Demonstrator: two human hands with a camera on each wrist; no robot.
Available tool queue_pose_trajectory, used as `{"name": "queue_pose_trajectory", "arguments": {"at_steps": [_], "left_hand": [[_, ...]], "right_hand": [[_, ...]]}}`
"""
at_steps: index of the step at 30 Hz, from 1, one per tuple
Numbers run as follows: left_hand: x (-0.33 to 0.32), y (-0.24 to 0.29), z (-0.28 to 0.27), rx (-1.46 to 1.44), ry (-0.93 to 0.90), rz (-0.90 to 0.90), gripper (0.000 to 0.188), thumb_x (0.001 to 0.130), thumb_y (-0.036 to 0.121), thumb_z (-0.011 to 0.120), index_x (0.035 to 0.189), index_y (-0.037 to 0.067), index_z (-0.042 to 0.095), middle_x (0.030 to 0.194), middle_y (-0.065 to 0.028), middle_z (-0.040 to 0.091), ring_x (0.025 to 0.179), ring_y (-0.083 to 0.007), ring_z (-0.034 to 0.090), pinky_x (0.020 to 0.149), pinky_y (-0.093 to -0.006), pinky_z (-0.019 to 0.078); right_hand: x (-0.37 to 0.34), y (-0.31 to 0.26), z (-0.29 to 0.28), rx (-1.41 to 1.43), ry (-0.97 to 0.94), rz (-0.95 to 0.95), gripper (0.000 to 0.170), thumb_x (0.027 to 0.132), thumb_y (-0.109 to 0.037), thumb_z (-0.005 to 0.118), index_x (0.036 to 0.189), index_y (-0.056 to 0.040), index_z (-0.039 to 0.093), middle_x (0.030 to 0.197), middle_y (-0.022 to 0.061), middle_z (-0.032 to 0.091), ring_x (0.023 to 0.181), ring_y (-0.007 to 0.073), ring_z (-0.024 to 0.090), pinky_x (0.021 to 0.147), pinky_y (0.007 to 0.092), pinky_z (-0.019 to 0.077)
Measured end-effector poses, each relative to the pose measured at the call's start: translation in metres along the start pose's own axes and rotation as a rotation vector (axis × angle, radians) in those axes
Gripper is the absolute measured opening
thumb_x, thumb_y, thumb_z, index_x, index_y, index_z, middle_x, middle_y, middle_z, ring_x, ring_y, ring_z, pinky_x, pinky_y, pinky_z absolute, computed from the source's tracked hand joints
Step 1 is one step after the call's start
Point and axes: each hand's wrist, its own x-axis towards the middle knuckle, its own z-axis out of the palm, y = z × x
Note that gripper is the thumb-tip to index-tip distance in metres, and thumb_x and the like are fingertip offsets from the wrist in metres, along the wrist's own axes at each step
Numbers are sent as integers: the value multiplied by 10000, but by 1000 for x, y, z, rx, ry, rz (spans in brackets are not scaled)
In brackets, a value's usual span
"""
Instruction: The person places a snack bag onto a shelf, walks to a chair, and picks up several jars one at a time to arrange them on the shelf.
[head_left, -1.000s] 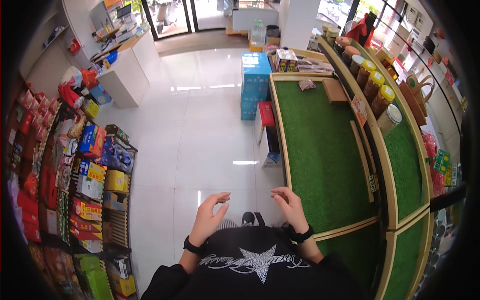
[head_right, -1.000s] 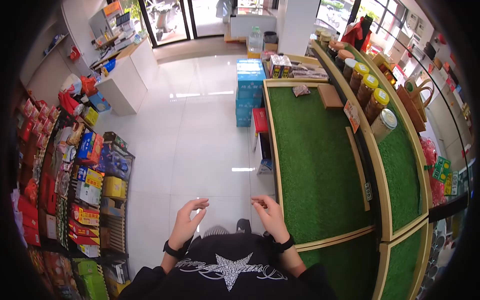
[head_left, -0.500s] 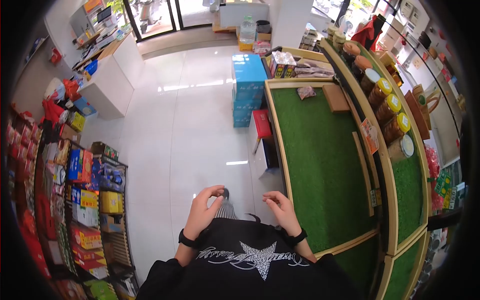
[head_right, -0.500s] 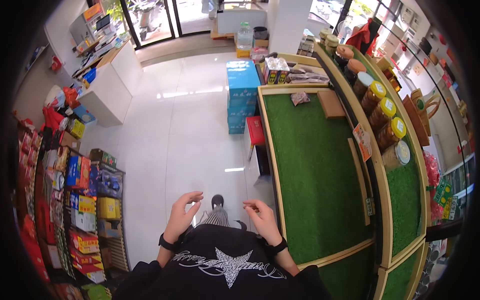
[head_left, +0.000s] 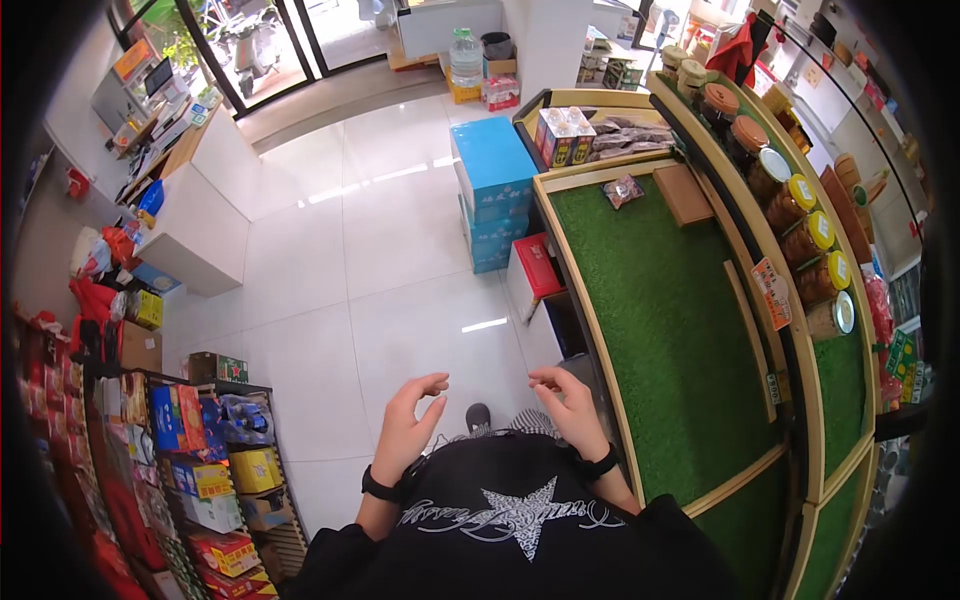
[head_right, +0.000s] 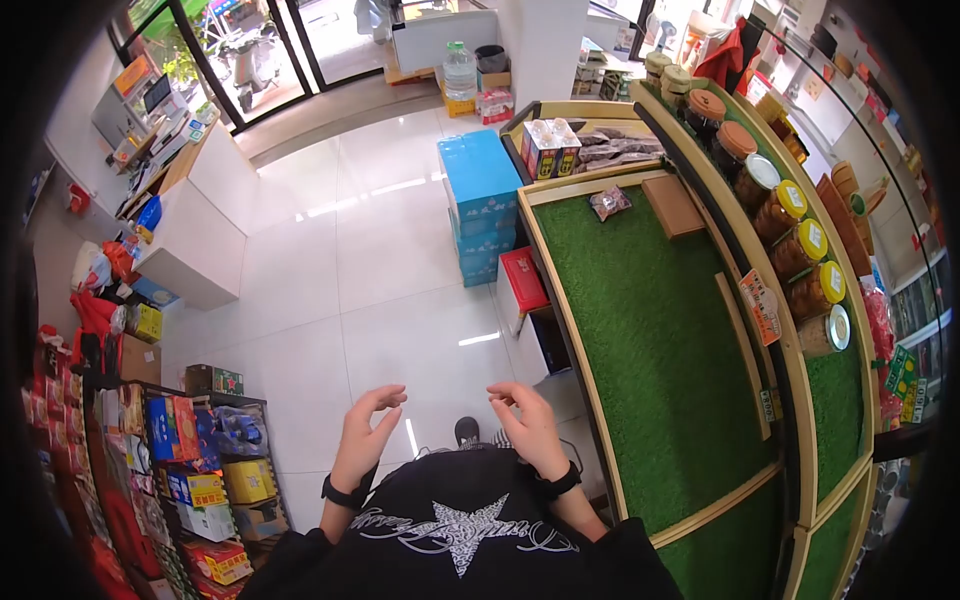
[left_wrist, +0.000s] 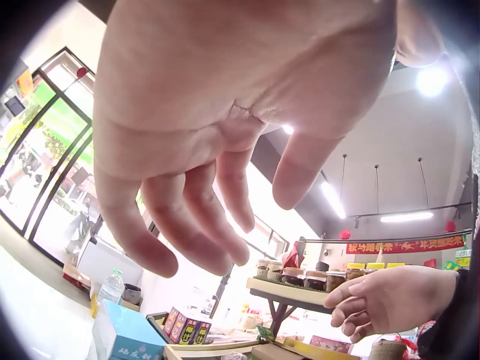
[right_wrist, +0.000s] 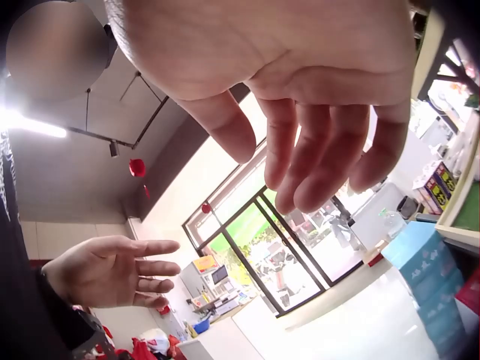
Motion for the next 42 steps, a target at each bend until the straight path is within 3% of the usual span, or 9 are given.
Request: {"name": "queue_pose_trajectory", "arguments": {"at_steps": [11, 17, 26, 33, 42], "left_hand": [[85, -10, 4, -42, -35, -18, 276, 837, 66, 582, 1109, 27, 602, 998, -110, 649, 935, -204, 604, 861, -317, 449], [169, 4, 16, -9, -55, 70, 277, 835, 60, 583, 1109, 29, 601, 996, -111, 650, 934, -202, 607, 860, -315, 454], [276, 26, 47, 0, -35, 142, 291, 823, 45, 594, 1113, 29, 599, 989, -114, 653, 936, -203, 610, 860, -316, 458], [329, 25, 71, -23, -247, 92, 291, 827, 40, 585, 1117, 26, 595, 996, -121, 653, 930, -206, 615, 860, -313, 455], [448, 31, 105, 1, -616, 218, 315, 816, 43, 597, 1131, 24, 583, 1000, -124, 642, 943, -221, 612, 854, -323, 455]], "right_hand": [[84, 18, -16, 17, 8, 42, 191, 839, -64, 573, 1008, 13, 620, 868, 97, 649, 789, 168, 608, 743, 280, 472], [164, 22, -54, 58, 103, 54, 195, 874, -51, 533, 1045, 16, 599, 913, 67, 646, 839, 120, 593, 769, 250, 451], [254, 30, -111, 51, 195, 4, 176, 865, -42, 549, 1020, 12, 611, 908, 84, 650, 837, 139, 614, 752, 261, 473], [270, 41, -120, 22, 219, 118, 185, 854, -52, 558, 1016, 15, 615, 918, 90, 654, 849, 150, 618, 771, 268, 471], [288, 48, -123, 46, 538, 270, 195, 866, -72, 537, 1031, 1, 610, 919, 71, 657, 859, 138, 600, 792, 275, 458]]}}
